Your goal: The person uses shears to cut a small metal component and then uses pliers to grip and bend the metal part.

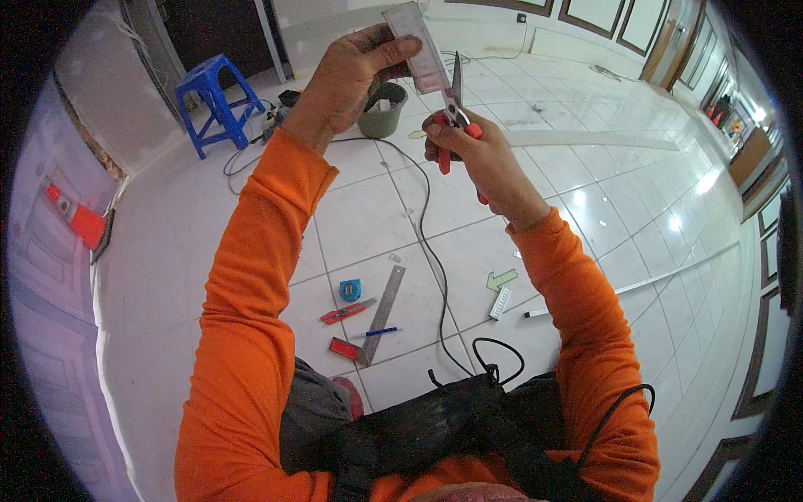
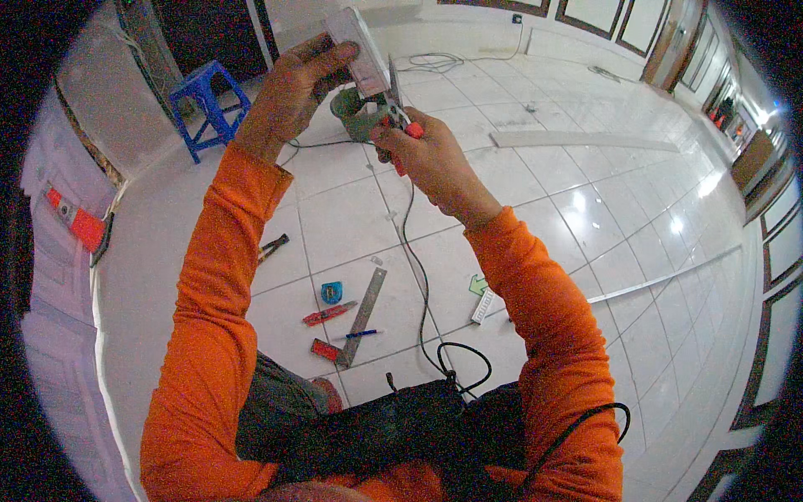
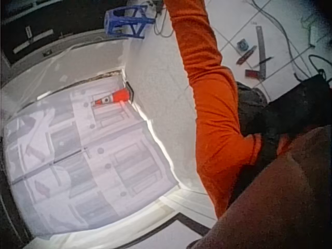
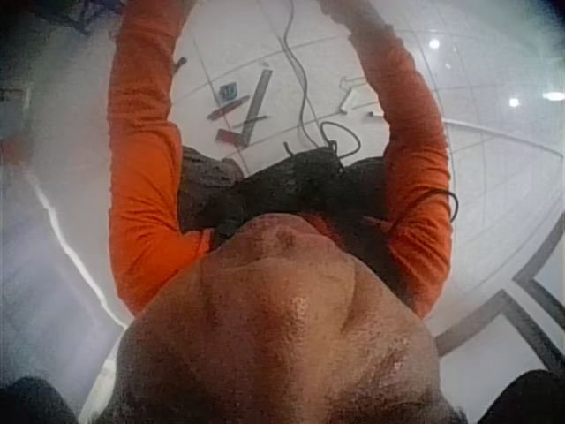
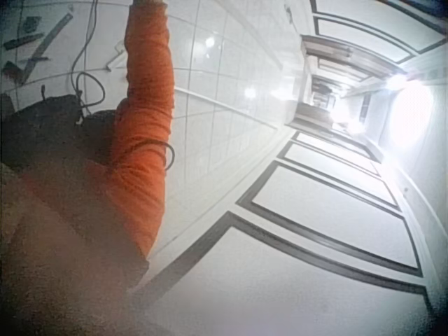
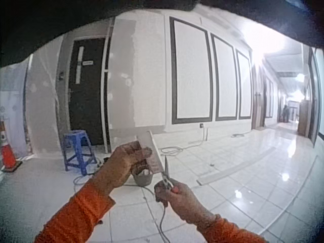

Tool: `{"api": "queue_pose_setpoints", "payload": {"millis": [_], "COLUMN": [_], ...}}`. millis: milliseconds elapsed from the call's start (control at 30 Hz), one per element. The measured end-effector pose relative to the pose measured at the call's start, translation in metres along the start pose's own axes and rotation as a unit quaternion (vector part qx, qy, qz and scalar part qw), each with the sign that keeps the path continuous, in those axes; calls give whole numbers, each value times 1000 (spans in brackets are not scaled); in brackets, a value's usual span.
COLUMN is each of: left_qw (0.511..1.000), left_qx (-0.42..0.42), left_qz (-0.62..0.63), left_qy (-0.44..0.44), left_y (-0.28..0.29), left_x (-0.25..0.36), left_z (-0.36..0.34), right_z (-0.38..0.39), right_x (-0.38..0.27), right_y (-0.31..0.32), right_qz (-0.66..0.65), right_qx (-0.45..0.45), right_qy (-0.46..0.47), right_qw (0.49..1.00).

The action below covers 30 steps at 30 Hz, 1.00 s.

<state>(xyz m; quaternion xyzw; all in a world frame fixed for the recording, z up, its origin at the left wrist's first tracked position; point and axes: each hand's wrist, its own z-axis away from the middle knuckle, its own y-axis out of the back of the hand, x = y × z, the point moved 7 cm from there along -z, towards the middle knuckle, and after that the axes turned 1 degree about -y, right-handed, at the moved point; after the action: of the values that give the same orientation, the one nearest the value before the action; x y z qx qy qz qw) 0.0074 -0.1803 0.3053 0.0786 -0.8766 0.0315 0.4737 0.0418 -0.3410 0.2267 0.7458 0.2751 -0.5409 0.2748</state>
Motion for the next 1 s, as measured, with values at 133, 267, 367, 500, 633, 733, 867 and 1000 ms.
{"api": "queue_pose_setpoints", "payload": {"millis": [133, 267, 367, 500, 633, 733, 867, 1000], "left_qw": [1000, 1000, 1000, 999, 1000, 999, 997, 994], "left_qx": [-7, -13, -15, -7, -7, -4, -2, 2], "left_qz": [0, -13, -24, -39, -29, -39, -79, -108], "left_qy": [5, 8, -3, 5, -7, -12, -25, -29], "left_y": [-3, -5, -5, -4, -5, -6, -7, -7], "left_x": [0, 0, 1, 1, 4, 6, 11, 15], "left_z": [1, 1, 0, 0, -1, 0, 1, 2], "right_z": [-1, 0, 2, 2, 3, 4, 6, 3], "right_x": [4, 5, 8, 8, 13, 11, 12, 7], "right_y": [1, -1, -2, -5, -3, -4, -4, -6], "right_qz": [-10, -42, -39, -23, -13, -17, -6, -60], "right_qx": [-4, -16, -16, -25, -19, -21, -17, -10], "right_qy": [-4, -1, -22, -21, -63, -67, -82, -36], "right_qw": [1000, 999, 999, 999, 998, 997, 996, 998]}}
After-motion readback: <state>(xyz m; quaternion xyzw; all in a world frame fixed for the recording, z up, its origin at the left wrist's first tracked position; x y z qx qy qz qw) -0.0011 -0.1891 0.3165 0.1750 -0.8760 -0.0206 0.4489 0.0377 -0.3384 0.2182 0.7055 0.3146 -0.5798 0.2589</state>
